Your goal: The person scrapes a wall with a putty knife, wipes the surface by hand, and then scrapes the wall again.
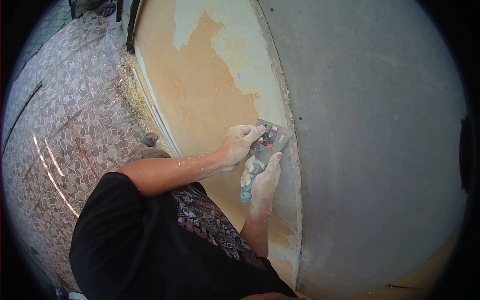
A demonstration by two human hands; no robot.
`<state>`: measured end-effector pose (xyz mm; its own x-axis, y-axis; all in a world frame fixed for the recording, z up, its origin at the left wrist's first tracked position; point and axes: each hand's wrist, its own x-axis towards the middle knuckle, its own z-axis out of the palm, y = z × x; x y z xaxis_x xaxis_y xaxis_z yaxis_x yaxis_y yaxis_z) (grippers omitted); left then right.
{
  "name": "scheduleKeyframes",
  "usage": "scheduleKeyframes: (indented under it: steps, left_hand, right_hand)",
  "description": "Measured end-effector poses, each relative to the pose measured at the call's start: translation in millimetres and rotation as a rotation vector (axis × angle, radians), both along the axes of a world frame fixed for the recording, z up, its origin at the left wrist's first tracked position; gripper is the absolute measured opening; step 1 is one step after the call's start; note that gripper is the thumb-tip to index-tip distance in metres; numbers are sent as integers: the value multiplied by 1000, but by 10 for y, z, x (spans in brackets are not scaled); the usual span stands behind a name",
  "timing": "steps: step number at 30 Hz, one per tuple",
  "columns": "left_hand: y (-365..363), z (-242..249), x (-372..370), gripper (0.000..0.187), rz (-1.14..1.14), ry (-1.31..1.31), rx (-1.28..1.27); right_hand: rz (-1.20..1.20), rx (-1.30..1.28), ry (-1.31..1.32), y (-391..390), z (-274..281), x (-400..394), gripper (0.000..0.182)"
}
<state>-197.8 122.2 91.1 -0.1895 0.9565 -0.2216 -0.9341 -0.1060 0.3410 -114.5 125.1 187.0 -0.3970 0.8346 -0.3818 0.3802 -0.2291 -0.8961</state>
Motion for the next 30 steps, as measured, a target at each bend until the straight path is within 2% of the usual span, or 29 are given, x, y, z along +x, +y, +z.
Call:
scheduleKeyframes:
  steps: [3,5,10,13,15,19,21,23,26,27,30]
  left_hand:
    - [-86,99,35,30,-40,59,-81]
    - [-121,124,120,31,-176,113,-62]
    - [-14,37,-40,30,-30,132,17]
    - [-69,98,-36,30,-70,88,13]
    - [-125,130,59,29,-102,77,-44]
    - [-49,0,77,28,-154,107,26]
    - [-10,-3,4,27,-38,76,2]
    - [-21,-34,-15,28,-27,91,35]
    - [-113,-7,93,28,-170,120,-39]
    - [-107,-23,101,28,-154,121,-36]
    - [-78,26,120,28,-149,8,-71]
  right_hand:
    - [-59,37,-10,-112,44,194,64]
    - [-76,28,-29,-115,80,278,64]
    - [-34,48,-22,-69,30,113,62]
    - [-6,30,18,-99,-14,163,64]
    - [-116,40,-1,-168,39,300,64]
    - [-67,36,-6,-157,106,202,64]
    - [-61,22,2,-84,-38,146,61]
    - [-35,21,44,-92,-82,119,60]
    - [-102,36,30,-190,-54,265,60]
    - [-86,39,32,-173,-39,236,60]
    - [-91,-28,38,-202,73,178,60]
